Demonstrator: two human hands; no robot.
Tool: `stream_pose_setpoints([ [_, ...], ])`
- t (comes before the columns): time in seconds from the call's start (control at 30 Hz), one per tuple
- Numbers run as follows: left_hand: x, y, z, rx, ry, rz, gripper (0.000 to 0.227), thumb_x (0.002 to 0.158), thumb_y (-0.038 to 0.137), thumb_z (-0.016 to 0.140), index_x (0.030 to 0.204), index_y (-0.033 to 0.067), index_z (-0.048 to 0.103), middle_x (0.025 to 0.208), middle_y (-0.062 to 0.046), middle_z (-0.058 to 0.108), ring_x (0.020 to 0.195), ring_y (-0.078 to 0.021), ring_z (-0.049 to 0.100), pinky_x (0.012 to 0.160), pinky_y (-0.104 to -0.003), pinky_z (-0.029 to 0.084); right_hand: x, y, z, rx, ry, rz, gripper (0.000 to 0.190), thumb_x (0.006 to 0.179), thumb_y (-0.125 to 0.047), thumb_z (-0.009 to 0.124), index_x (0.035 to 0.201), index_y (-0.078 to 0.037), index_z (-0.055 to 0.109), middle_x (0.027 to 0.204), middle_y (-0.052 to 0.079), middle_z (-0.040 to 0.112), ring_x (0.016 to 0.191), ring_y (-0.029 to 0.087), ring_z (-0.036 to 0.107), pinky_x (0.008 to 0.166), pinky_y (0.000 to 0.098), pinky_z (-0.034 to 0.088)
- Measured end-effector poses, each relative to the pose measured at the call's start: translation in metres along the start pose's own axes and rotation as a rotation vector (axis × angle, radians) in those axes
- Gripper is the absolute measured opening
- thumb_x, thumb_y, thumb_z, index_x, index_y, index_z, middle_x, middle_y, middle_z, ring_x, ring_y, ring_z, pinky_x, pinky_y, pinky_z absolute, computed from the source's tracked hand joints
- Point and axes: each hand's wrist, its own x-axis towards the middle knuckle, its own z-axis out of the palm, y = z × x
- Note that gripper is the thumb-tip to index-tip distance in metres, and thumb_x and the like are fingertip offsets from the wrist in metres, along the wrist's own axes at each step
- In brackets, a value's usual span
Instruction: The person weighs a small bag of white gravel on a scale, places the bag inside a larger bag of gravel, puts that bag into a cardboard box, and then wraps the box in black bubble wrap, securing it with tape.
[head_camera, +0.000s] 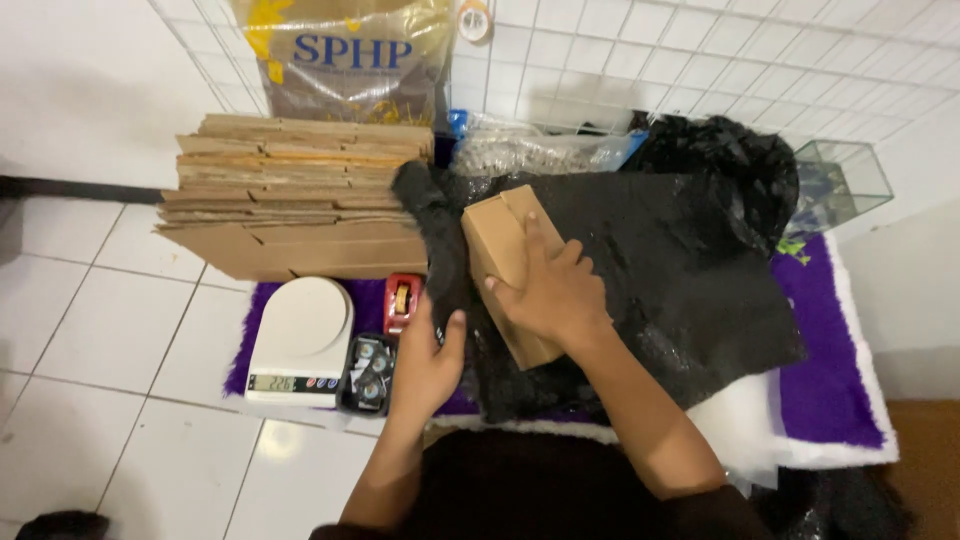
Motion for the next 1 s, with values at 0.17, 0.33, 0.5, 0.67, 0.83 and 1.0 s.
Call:
stream_pose_setpoints([
  [0.17,0.014,0.006,0.012,-0.122,-0.056,0.003,0.047,0.098,0.006,0.052,0.144,-0.0038,0.051,0.132,-0.033,0.062,0.131,-0.0441,0.054,0.108,-0.058,0.043,0.005,-0.016,0.013,-0.068,0.057,0.032,0.093,0.092,-0.056,0.051,0.165,-0.011,0.014,0.125,0.032,0.047,0.108,0.052,0.059,0.08,0.0586,0.054],
  [0.33,0.02,0.029,0.015,-0.112,-0.108,0.031,0.058,0.097,0.009,0.052,0.152,-0.0059,0.039,0.139,-0.038,0.055,0.136,-0.0489,0.048,0.111,-0.058,0.04,0.021,-0.016,0.034,-0.141,0.073,0.077,0.088,0.097,-0.052,0.049,0.166,-0.013,0.011,0.138,0.035,0.039,0.107,0.05,0.058,0.073,0.057,0.057],
  [0.5,0.024,0.046,0.019,0.026,-0.207,-0.018,0.063,0.096,0.015,0.051,0.156,0.0023,0.036,0.132,-0.037,0.059,0.127,-0.0508,0.054,0.106,-0.059,0.044,0.035,-0.007,0.045,-0.176,0.039,0.068,0.093,0.096,-0.052,0.053,0.166,-0.015,0.005,0.139,0.031,0.038,0.108,0.047,0.058,0.073,0.0547,0.059],
  [0.67,0.023,0.054,0.022,0.158,-0.272,-0.091,0.068,0.095,0.02,0.051,0.159,0.0096,0.033,0.126,-0.036,0.063,0.12,-0.0524,0.06,0.101,-0.059,0.047,0.032,0.004,0.041,-0.138,0.048,0.036,0.09,0.099,-0.041,0.053,0.167,-0.018,0.0,0.135,0.026,0.04,0.107,0.048,0.06,0.079,0.0543,0.058],
  [0.83,0.032,0.031,0.04,0.327,-0.316,0.003,0.068,0.091,0.025,0.053,0.157,0.0106,0.041,0.076,-0.03,0.072,0.084,-0.0519,0.071,0.072,-0.056,0.053,0.01,0.004,0.02,0.047,0.095,-0.017,0.087,0.099,-0.024,0.052,0.167,-0.019,-0.002,0.135,0.027,0.04,0.111,0.051,0.06,0.087,0.0591,0.054],
  [1.0,0.032,0.01,0.046,0.239,-0.244,0.078,0.063,0.089,0.019,0.056,0.151,0.0118,0.05,0.057,-0.022,0.068,0.056,-0.0394,0.069,0.049,-0.04,0.05,0.033,0.025,0.068,-0.156,0.515,-0.068,0.072,0.102,-0.028,0.052,0.166,-0.016,0.02,0.111,0.019,0.054,0.078,0.027,0.068,0.053,0.0382,0.057],
])
